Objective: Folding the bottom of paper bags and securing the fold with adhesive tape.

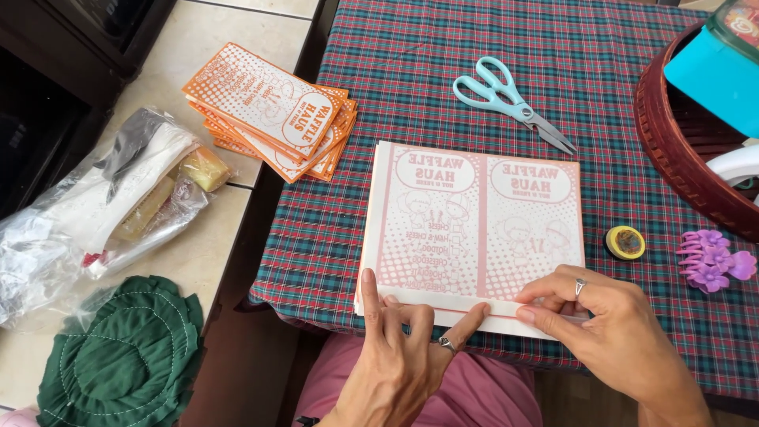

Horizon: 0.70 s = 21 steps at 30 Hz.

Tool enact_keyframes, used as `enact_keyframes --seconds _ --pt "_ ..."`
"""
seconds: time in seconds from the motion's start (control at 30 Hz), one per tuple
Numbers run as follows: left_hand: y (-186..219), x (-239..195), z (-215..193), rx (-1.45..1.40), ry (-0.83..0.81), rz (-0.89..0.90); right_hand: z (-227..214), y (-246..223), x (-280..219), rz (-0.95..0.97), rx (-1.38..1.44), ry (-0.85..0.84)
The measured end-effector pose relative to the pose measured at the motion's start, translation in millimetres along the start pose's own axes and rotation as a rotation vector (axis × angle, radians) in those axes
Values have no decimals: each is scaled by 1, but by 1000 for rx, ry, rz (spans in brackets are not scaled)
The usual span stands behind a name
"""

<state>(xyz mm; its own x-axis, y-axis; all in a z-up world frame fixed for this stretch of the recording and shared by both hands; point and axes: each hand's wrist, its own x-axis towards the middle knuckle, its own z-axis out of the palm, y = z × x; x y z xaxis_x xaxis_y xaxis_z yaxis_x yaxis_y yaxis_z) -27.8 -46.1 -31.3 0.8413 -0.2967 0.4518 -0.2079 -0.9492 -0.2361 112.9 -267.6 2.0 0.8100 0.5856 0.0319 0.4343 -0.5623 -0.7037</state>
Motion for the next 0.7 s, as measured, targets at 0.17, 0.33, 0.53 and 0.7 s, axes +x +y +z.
enact_keyframes --seconds 0.17,0.33,0.53,0.7 --pt "3 2 0 -15 -19 -33 3 -7 -1 -41 -228 21" --pt "5 1 3 -57 -16 -58 -4 -7 -13 -79 -314 64" --pt "3 4 0 -46 3 -55 -1 -6 -19 -169 -166 170" --pt "4 2 1 -20 6 -53 0 0 -18 -143 -141 168"
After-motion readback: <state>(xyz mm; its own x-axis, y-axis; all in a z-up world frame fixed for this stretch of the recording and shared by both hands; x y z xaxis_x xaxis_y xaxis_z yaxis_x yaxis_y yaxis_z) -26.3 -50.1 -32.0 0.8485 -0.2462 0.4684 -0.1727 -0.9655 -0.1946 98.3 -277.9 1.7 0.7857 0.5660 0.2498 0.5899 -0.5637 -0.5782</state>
